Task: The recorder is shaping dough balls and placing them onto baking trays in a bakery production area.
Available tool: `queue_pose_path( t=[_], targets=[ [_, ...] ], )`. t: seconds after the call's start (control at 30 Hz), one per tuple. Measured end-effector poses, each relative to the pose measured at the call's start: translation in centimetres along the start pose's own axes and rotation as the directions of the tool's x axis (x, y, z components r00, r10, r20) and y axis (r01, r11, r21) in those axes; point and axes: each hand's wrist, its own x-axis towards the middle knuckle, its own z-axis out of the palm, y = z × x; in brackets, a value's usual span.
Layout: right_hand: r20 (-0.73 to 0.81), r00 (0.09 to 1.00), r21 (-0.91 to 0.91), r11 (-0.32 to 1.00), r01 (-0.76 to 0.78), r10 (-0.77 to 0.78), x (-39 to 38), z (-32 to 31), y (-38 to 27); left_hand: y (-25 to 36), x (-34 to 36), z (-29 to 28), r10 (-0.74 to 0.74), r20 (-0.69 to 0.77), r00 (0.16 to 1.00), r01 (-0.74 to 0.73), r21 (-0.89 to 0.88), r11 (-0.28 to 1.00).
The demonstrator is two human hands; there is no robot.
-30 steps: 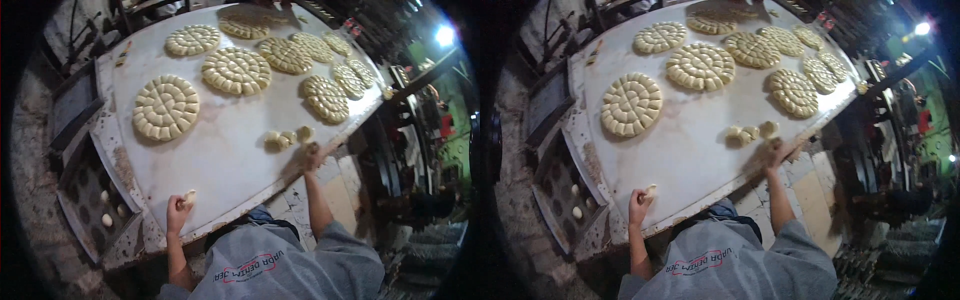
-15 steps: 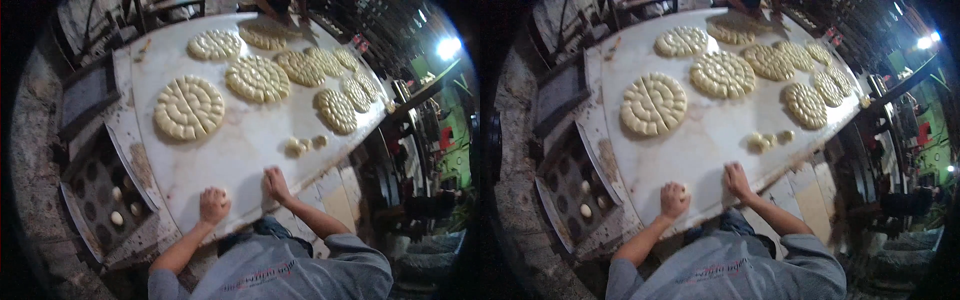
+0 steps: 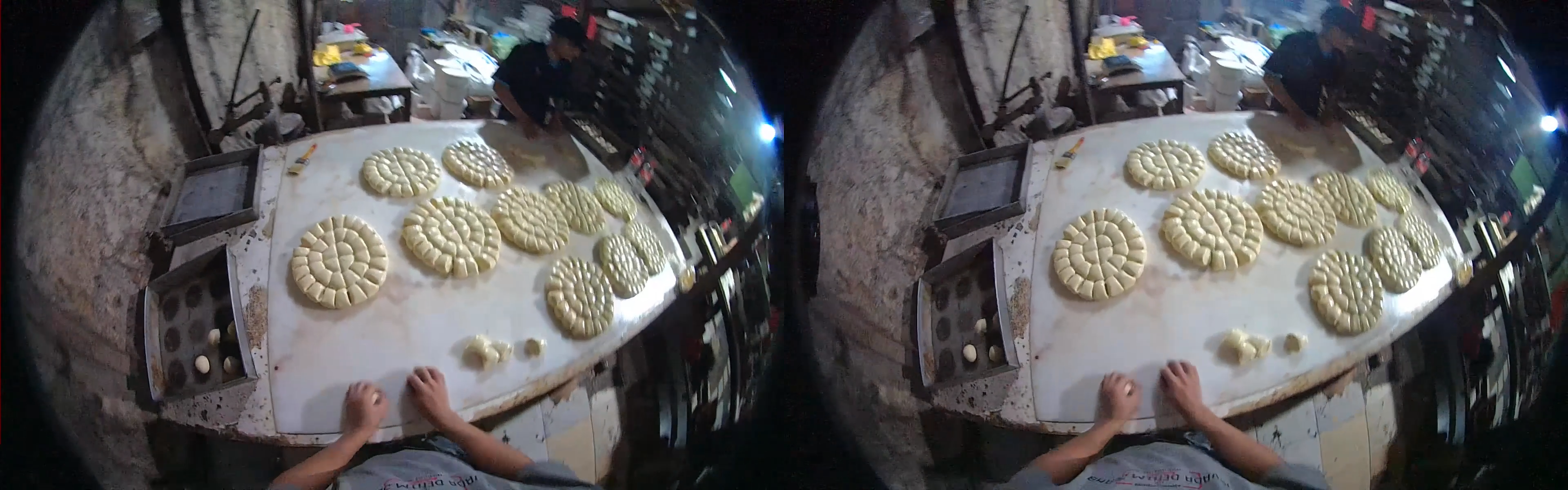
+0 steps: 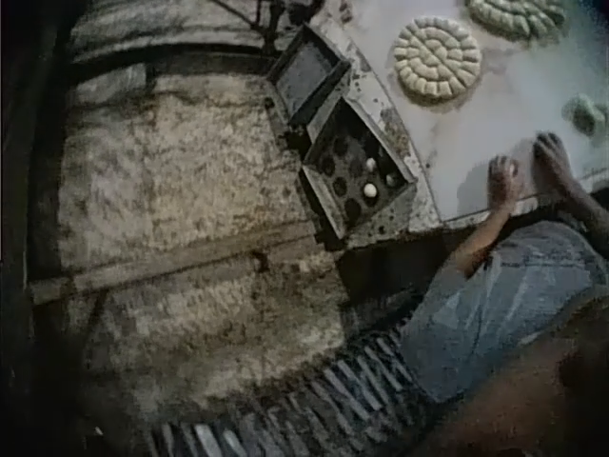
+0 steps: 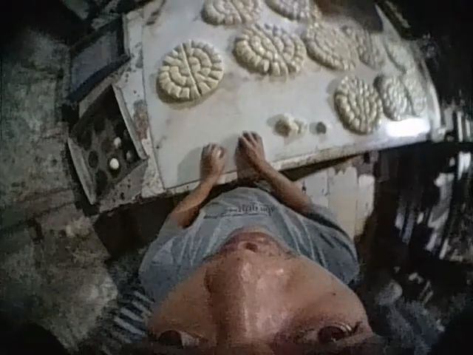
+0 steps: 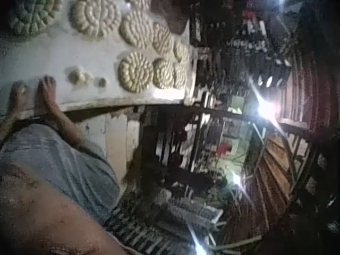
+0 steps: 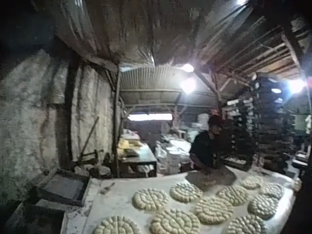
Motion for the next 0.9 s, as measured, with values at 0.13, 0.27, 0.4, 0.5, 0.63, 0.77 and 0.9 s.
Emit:
queue_pose_path(
  t=[0.13, 0.27, 0.4, 0.5, 0.63, 0.77, 0.9],
  targets=[
    [0.057, 0.998, -0.191, 0.981, 0.025, -0.015, -0.1, -5.2, 4.6, -7.1, -1.1, -2.5, -0.027, -0.154, 0.988, 0.071, 0.292, 0.954],
    [-0.077, 0.987, -0.116, 0.982, -0.147, 0.138, 8.0, -2.4, 4.9, -8.0, 9.0, 1.6, -0.311, -0.451, 0.837, 0.390, 0.091, 0.916],
    [0.017, 0.980, 0.029, 0.980, -0.199, 0.199, 8.2, 1.9, 0.8, -3.3, 7.0, 6.9, -0.190, -0.342, 0.920, 0.217, 0.043, 0.975],
    [0.019, 0.996, -0.019, 0.996, 0.088, -0.087, 1.9, 1.1, 1.1, -0.7, 1.2, 3.5, -0.028, -0.164, 0.986, 0.055, 0.162, 0.985],
    [0.223, 0.973, -0.101, 0.991, 0.083, -0.059, 1.7, -3.5, 5.2, -5.9, 0.8, -3.2, 0.001, -0.105, 0.994, 0.020, 0.200, 0.980],
    [-0.100, 0.962, -0.120, 0.957, -0.266, 0.255, 10.4, -1.7, 4.8, -9.5, 11.2, -0.1, -0.226, -0.340, 0.913, 0.308, 0.210, 0.928],
    [-0.184, 0.880, -0.044, 0.890, -0.453, 0.439, 8.8, 3.4, 0.2, -3.3, 8.4, 2.9, -0.027, -0.072, 0.997, 0.026, -0.017, 1.000]
  ],
)
